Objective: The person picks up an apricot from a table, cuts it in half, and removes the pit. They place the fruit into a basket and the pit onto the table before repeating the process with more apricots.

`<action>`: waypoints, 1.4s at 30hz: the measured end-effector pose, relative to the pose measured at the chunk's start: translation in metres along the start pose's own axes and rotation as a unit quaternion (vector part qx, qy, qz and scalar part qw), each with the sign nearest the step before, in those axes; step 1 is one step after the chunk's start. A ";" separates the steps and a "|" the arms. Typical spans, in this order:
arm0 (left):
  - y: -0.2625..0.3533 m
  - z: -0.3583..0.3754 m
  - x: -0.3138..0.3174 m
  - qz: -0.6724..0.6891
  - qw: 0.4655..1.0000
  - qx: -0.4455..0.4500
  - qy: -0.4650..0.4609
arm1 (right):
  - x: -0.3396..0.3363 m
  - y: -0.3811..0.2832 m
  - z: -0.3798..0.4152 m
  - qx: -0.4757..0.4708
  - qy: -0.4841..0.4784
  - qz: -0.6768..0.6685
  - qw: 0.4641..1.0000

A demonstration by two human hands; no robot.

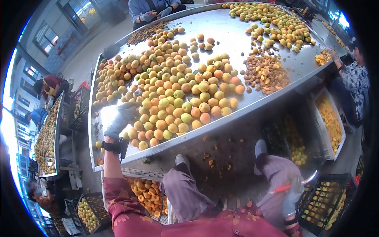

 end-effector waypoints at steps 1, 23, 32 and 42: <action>-0.009 -0.005 -0.005 -0.034 0.999 -0.006 0.005 | 0.001 -0.004 0.001 -0.001 -0.002 0.002 1.000; -0.260 -0.102 -0.164 -0.234 0.928 -0.130 0.260 | 0.050 -0.017 0.017 -0.385 0.013 0.370 0.845; -0.286 -0.167 -0.134 -0.259 0.910 -0.164 0.279 | 0.049 -0.001 0.005 -0.095 0.002 0.142 0.985; -0.147 -0.129 -0.082 -0.024 0.999 0.022 0.024 | 0.055 0.011 -0.015 -0.050 0.014 0.155 0.987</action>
Point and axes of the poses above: each hand's wrist, its own z-axis away from the middle knuckle, its own x-axis out of the palm, y = z × x, the point moved 4 cm from there along -z, towards the middle knuckle, and after that the axes turned 6 degrees about x, right-handed, at the moved point
